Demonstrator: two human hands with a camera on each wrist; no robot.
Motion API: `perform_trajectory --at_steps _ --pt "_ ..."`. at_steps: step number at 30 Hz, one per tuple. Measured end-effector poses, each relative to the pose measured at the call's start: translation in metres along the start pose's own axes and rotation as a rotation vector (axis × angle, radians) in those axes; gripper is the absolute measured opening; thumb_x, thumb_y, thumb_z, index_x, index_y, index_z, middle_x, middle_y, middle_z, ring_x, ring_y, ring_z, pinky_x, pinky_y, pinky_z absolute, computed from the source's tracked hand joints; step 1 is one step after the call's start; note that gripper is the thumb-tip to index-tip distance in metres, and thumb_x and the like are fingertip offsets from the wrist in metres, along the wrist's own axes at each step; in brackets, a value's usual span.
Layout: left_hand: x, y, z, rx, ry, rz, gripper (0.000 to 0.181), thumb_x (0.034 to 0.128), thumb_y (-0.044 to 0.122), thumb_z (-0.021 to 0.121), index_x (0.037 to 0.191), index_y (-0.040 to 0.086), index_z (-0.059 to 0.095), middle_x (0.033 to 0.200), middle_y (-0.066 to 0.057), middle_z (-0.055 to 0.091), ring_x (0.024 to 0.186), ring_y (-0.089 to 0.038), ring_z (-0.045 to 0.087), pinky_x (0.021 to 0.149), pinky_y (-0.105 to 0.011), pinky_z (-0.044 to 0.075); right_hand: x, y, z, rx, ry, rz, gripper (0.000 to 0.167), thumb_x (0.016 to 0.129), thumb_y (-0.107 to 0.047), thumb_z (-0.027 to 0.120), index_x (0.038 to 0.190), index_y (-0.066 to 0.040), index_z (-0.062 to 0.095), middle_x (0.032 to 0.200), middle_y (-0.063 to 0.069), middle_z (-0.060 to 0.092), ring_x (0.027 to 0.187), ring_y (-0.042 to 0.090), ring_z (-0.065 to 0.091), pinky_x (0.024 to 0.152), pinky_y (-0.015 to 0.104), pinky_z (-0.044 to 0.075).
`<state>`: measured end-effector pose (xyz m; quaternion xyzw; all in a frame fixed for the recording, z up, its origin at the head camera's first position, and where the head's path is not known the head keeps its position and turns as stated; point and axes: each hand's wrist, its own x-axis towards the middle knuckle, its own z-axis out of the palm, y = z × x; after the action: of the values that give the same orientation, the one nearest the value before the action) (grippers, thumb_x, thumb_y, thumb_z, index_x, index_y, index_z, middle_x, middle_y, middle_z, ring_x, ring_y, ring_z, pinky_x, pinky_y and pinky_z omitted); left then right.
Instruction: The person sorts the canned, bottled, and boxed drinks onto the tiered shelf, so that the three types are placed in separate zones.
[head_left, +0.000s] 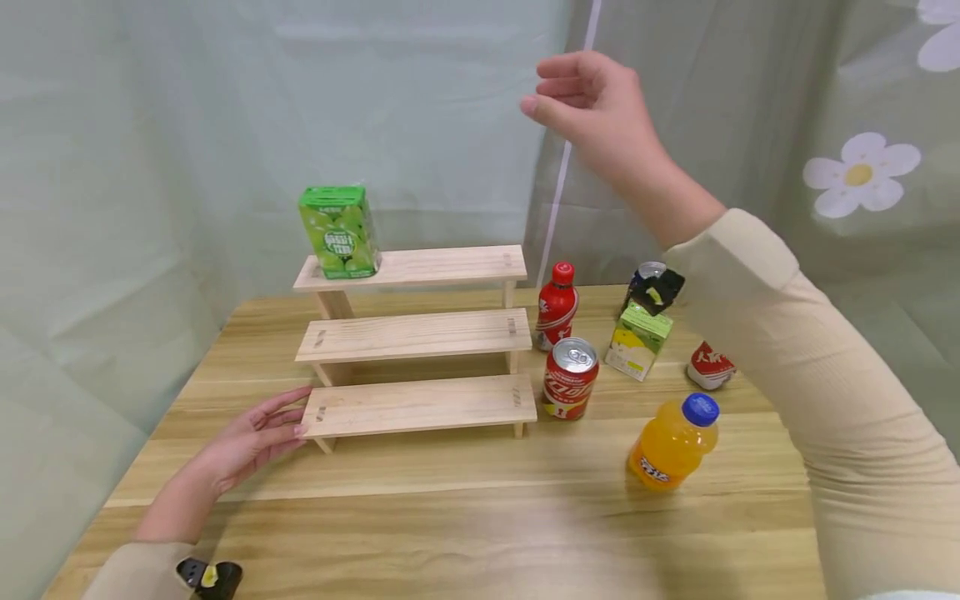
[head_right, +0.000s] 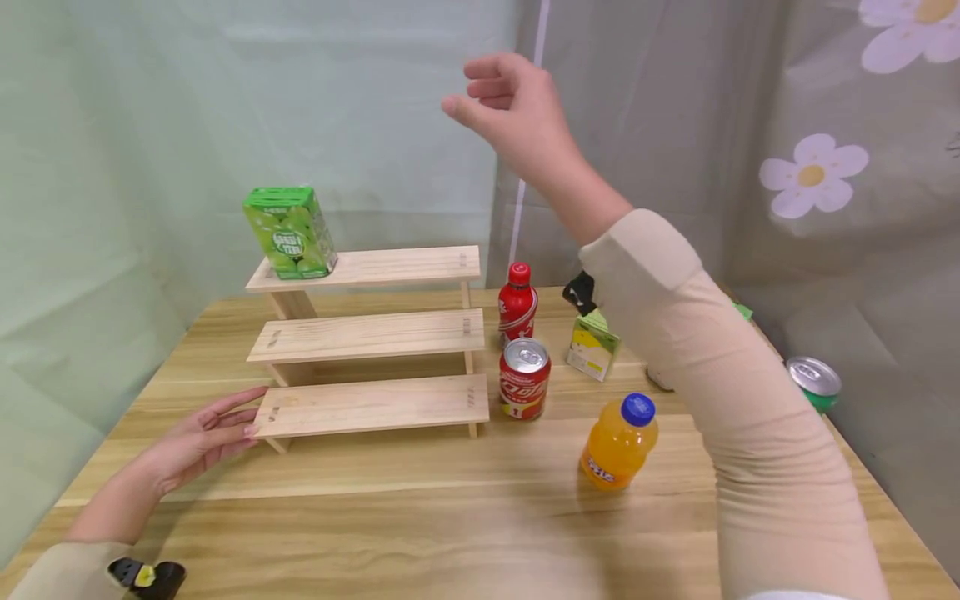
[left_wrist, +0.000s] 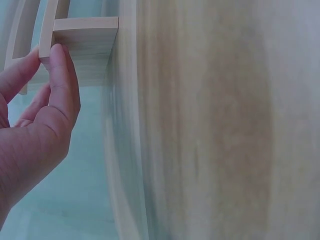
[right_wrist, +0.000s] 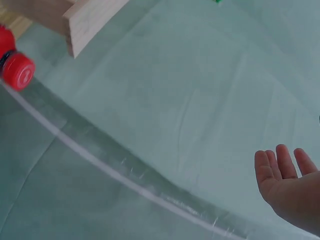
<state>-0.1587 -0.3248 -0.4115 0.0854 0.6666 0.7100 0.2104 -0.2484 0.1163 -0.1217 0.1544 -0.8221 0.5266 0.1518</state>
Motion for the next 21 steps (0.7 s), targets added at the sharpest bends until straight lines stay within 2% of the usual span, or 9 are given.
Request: perform_trajectory --at_steps 6,11,17,21 --pt "-0.001 -0.001 0.000 0.003 0.026 -0.020 0.050 0.0951 -0.001 0.052 0.136 0.029 0.047 0.114 0.012 0.057 0.103 -0.004 0.061 0.088 -0.021 0.055 -0.011 0.013 -0.025 -0.041 0.050 0.020 0.043 0.088 -0.028 0.068 0.128 -0.017 0.056 0.121 0.001 0.059 0.109 0.012 0.054 0.100 0.024 0.046" --pt "-0.001 -0.002 0.001 0.009 0.036 -0.018 0.050 0.0950 0.000 0.053 0.136 0.029 0.047 0.113 0.013 0.057 0.103 -0.004 0.061 0.087 -0.021 0.055 -0.023 0.030 -0.042 -0.121 0.039 0.047 0.047 0.089 -0.032 0.067 0.132 -0.018 0.053 0.128 0.003 0.058 0.113 0.012 0.052 0.103 0.028 0.044" --pt "0.002 -0.003 0.003 0.013 0.034 -0.004 0.051 0.0946 0.000 0.054 0.138 0.027 0.046 0.114 0.014 0.057 0.103 -0.003 0.061 0.086 -0.020 0.055 -0.038 0.056 -0.061 -0.245 -0.041 0.088 0.056 0.088 -0.036 0.067 0.137 -0.017 0.049 0.134 0.005 0.056 0.119 0.013 0.052 0.107 0.037 0.042" --pt "0.003 -0.002 0.004 0.009 0.044 -0.010 0.051 0.0940 0.001 0.055 0.137 0.026 0.047 0.113 0.013 0.057 0.102 -0.004 0.061 0.086 -0.021 0.056 -0.050 0.074 -0.070 -0.302 -0.098 0.106 0.059 0.088 -0.037 0.067 0.139 -0.018 0.046 0.135 0.006 0.055 0.118 0.015 0.052 0.104 0.041 0.044"
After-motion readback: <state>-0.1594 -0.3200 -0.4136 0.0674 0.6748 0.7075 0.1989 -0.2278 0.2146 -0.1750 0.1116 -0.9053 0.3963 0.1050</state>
